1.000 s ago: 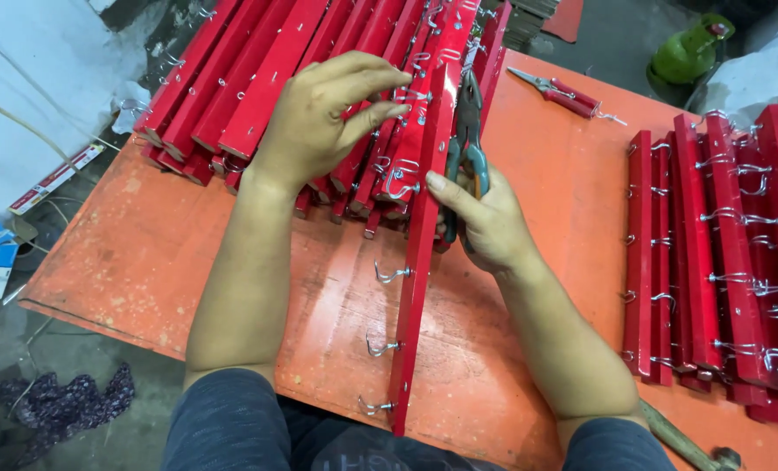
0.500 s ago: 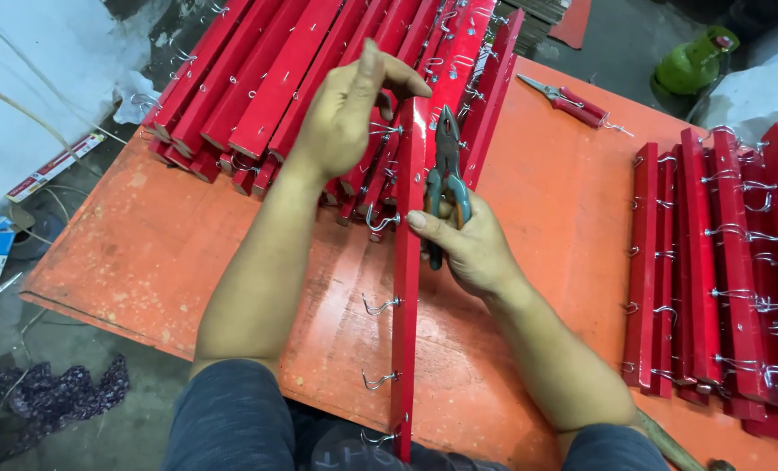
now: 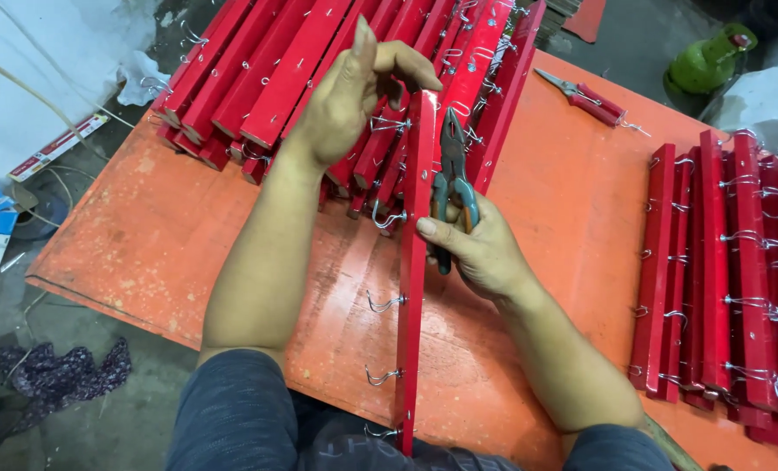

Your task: Attaching metal hooks to red wooden bars using pliers at a steady pace.

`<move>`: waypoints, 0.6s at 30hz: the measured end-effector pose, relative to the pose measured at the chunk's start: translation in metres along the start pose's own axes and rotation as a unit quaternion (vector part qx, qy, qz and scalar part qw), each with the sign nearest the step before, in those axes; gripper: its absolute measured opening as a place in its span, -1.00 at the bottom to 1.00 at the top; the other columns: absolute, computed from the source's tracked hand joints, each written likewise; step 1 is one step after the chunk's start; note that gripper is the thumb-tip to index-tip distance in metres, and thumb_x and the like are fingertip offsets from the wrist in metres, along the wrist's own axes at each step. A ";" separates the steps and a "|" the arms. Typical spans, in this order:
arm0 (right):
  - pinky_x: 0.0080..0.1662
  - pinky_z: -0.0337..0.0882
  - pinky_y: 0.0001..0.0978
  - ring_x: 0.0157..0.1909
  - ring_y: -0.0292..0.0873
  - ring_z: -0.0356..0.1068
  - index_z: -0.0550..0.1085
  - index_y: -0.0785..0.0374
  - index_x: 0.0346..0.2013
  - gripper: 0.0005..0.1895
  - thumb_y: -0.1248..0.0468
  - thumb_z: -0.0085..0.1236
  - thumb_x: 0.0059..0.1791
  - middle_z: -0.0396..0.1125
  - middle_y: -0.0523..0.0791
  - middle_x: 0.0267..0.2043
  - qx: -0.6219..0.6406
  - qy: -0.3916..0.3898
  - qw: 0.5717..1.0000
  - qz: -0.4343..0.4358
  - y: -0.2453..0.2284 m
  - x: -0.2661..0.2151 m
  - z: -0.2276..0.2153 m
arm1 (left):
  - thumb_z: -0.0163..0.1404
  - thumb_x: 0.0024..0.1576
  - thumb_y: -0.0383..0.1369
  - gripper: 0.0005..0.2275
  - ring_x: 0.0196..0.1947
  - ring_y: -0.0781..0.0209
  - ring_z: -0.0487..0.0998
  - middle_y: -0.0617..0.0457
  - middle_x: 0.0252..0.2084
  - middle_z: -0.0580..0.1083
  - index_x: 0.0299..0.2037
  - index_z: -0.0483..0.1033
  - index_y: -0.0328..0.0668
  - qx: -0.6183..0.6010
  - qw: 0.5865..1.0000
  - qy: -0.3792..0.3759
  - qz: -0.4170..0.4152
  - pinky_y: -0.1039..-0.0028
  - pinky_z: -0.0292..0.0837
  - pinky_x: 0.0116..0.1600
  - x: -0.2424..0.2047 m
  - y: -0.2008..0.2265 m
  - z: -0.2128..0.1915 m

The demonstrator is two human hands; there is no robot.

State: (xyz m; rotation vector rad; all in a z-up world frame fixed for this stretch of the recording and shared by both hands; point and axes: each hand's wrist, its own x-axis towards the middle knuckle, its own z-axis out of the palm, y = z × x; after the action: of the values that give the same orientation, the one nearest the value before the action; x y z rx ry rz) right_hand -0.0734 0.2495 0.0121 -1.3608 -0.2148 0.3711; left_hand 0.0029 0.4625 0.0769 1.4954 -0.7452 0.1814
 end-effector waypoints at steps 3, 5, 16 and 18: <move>-0.55 0.45 -0.47 -0.55 -0.31 0.22 0.30 0.25 -0.19 -0.69 0.32 0.27 -0.08 0.13 -0.21 -0.49 -0.005 -0.018 1.000 -0.014 0.001 -0.003 0.001 | -0.57 0.21 0.17 -0.29 -0.07 0.24 0.53 -0.04 -0.12 0.54 -0.17 0.57 -0.28 -0.081 0.996 0.010 -0.024 0.54 0.36 0.06 -0.001 -0.005 -0.003; -0.53 0.43 -0.46 -0.51 -0.32 0.24 0.32 0.24 -0.18 -0.68 0.29 0.29 -0.09 0.19 -0.21 -0.46 -0.021 -0.022 1.000 -0.001 0.000 -0.004 0.002 | -0.51 0.13 0.21 -0.30 -0.07 0.27 0.52 -0.01 -0.18 0.54 -0.24 0.59 -0.23 -0.151 0.986 0.027 -0.071 0.53 0.36 0.12 0.000 -0.002 -0.003; -0.50 0.49 -0.43 -0.51 -0.19 0.43 0.37 0.28 -0.21 -0.72 0.21 0.23 -0.06 0.32 -0.10 -0.52 -0.098 -0.077 0.992 0.032 -0.017 -0.008 0.001 | -0.52 0.21 0.14 -0.41 -0.30 0.34 0.37 0.09 -0.36 0.41 -0.34 0.45 -0.18 -0.081 0.996 0.017 -0.013 0.53 0.25 -0.13 0.000 0.007 0.003; -0.52 0.46 -0.44 -0.51 -0.19 0.45 0.39 0.31 -0.13 -0.70 0.17 0.18 -0.02 0.33 -0.09 -0.51 -0.118 -0.099 0.987 0.040 -0.031 -0.008 -0.003 | -0.53 0.22 0.11 -0.41 -0.29 0.32 0.36 0.06 -0.35 0.41 -0.35 0.44 -0.22 -0.075 0.997 0.013 -0.002 0.51 0.21 -0.11 0.000 0.007 0.002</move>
State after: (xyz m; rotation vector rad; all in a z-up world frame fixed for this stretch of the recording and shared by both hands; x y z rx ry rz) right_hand -0.0757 0.2384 0.0420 -1.5701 -0.3800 0.5623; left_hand -0.0018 0.4614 0.0820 1.3487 -0.7197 0.1378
